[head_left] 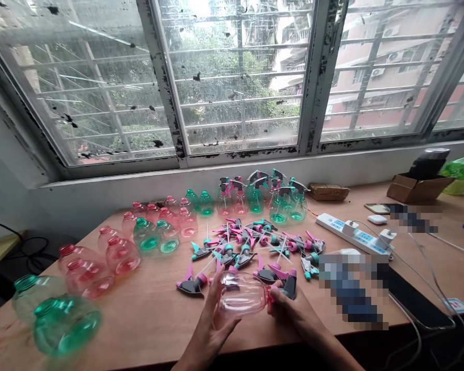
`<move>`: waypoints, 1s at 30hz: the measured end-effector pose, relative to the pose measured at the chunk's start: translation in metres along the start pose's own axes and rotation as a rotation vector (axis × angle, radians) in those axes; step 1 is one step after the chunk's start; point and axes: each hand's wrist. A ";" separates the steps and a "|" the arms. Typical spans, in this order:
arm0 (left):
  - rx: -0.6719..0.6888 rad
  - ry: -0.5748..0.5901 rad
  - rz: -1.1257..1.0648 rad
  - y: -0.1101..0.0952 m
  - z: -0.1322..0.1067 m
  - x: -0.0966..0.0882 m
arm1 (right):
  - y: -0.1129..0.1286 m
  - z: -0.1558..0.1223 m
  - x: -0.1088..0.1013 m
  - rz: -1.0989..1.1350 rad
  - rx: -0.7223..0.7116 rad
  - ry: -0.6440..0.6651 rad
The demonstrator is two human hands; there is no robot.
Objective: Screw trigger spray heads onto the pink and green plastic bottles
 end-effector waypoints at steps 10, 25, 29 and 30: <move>-0.093 0.041 0.001 -0.003 0.001 -0.008 | 0.006 -0.008 0.001 -0.101 -0.033 -0.012; -0.159 0.100 -0.022 -0.013 0.005 -0.006 | 0.016 -0.004 -0.008 -0.129 -0.010 0.054; -0.111 0.150 -0.054 -0.006 0.006 -0.008 | 0.007 -0.003 -0.012 -0.141 0.012 0.050; -0.097 0.159 -0.054 -0.005 0.006 -0.008 | 0.005 -0.002 -0.013 -0.140 0.011 0.043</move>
Point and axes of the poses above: each hand's wrist, its own z-axis towards the middle knuckle, its own x-axis out of the palm, y = z × x, and after that the axes turned 1 degree about -y, right-handed
